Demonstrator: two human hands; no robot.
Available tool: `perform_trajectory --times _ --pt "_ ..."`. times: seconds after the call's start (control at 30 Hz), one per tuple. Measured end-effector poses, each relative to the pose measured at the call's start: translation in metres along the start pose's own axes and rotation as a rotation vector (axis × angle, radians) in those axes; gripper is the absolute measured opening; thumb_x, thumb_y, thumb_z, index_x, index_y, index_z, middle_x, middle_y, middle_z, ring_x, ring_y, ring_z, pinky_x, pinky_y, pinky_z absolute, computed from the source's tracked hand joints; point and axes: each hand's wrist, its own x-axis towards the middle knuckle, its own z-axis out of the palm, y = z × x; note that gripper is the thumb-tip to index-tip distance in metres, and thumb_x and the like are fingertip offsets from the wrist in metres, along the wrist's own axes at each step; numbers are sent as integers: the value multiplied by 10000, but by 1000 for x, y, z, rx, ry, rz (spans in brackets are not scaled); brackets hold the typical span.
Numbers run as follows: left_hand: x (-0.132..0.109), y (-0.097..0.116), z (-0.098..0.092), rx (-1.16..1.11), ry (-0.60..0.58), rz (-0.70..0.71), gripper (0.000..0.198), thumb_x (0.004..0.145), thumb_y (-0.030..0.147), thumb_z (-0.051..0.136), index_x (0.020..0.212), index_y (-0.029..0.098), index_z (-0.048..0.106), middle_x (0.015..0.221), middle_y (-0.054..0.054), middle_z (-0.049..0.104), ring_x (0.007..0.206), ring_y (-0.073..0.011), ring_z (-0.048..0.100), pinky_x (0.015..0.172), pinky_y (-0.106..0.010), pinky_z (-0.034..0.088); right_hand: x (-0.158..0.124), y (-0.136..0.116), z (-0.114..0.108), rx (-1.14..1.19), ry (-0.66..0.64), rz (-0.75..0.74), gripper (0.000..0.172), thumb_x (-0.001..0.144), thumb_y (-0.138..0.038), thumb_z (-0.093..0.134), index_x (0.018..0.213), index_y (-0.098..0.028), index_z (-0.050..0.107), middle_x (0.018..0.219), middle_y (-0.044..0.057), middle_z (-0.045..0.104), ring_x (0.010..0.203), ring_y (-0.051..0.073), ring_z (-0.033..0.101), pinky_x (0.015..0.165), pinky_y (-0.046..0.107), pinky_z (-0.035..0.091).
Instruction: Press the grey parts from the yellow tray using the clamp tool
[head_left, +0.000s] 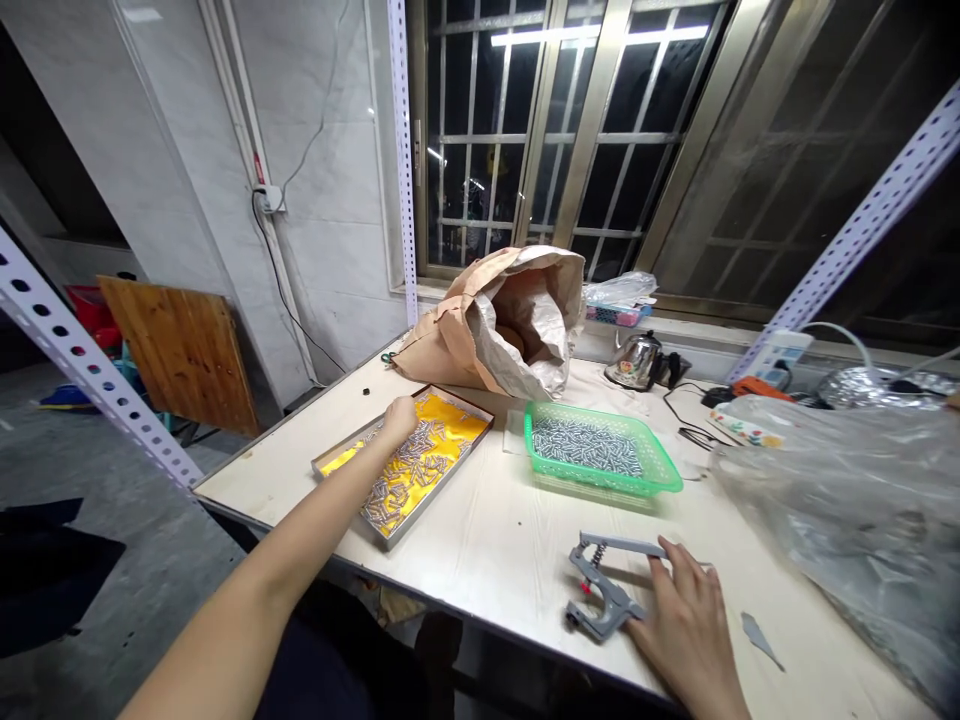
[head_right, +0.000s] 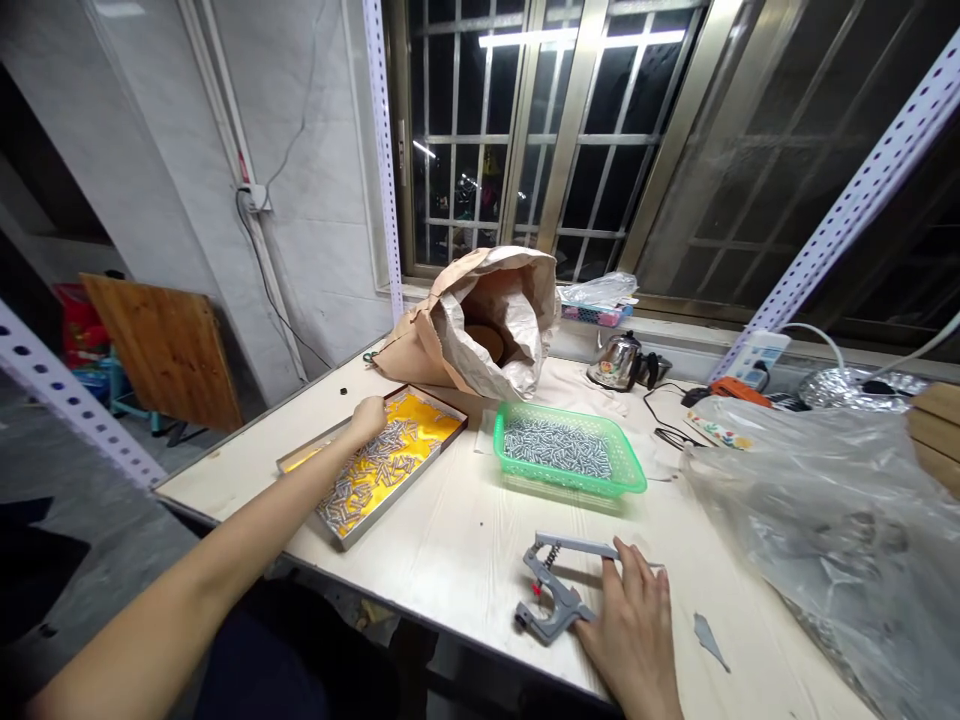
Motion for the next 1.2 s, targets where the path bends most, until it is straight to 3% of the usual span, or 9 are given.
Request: perform_trajectory --times 0.1,0.2,0.4,0.5,0.6,0.7,0.9,1.07,1.2 --pt "-16 -2 -6 -21 71 73 228 868 228 476 1019 147 626 1075 -130 659 1031 -232 596 862 -284 421 7 -6 -8 -33 -12 -30 513 742 -450 480 1076 -65 541 1310 233 446 1283 365 312 1078 561 192" --pt "-24 -8 -12 -2 79 57 214 868 276 487 986 147 612 1026 -130 665 981 -241 602 823 -300 428 14 -12 -14 -54 -23 -37 524 742 -443 498 1089 -53 550 1304 227 459 1275 362 323 1088 558 169" --pt "-25 -26 -21 26 -73 106 73 729 190 638 796 160 648 896 -89 693 877 -219 627 723 -248 429 15 -14 -13 -41 14 -58 555 725 -474 510 1070 -42 555 1296 244 460 1269 372 323 1081 573 168" --pt "-22 -27 -19 22 -146 144 137 662 262 723 740 171 658 860 -69 705 832 -210 640 696 -229 433 9 -14 -8 -27 46 -51 528 745 -472 483 1061 -56 553 1294 240 456 1269 373 324 1074 573 182" --pt "-9 -22 -13 24 -125 83 205 761 343 635 845 158 667 977 -124 695 923 -250 636 735 -264 441 5 -16 -5 -13 76 -39 532 779 -507 444 1067 -71 540 1295 237 450 1270 372 325 1065 568 205" --pt "11 -12 -5 13 -70 -2 258 844 310 516 971 128 647 1086 -183 656 1014 -289 612 778 -309 443 5 -18 -4 -7 106 -56 558 803 -566 400 1062 -89 529 1283 236 460 1259 376 339 1053 566 226" --pt "44 15 17 -80 -29 -72 284 831 262 535 1027 79 630 1137 -236 622 1078 -322 584 826 -331 436 5 -7 5 -33 177 -153 559 783 -601 445 1051 -116 517 1260 224 483 1213 386 397 1035 551 245" --pt "48 32 26 -180 -50 -79 349 706 82 620 1054 97 617 1124 -208 642 1061 -308 593 837 -315 420 4 -1 9 -69 175 -205 536 768 -579 512 1047 -122 520 1267 224 485 1205 377 408 1020 535 271" --pt "35 36 11 -256 -47 -47 238 724 70 569 951 99 633 1090 -195 652 1075 -307 573 845 -319 406 6 -12 -1 -8 122 -90 506 812 -546 457 1062 -111 527 1291 219 468 1257 371 358 1046 546 250"
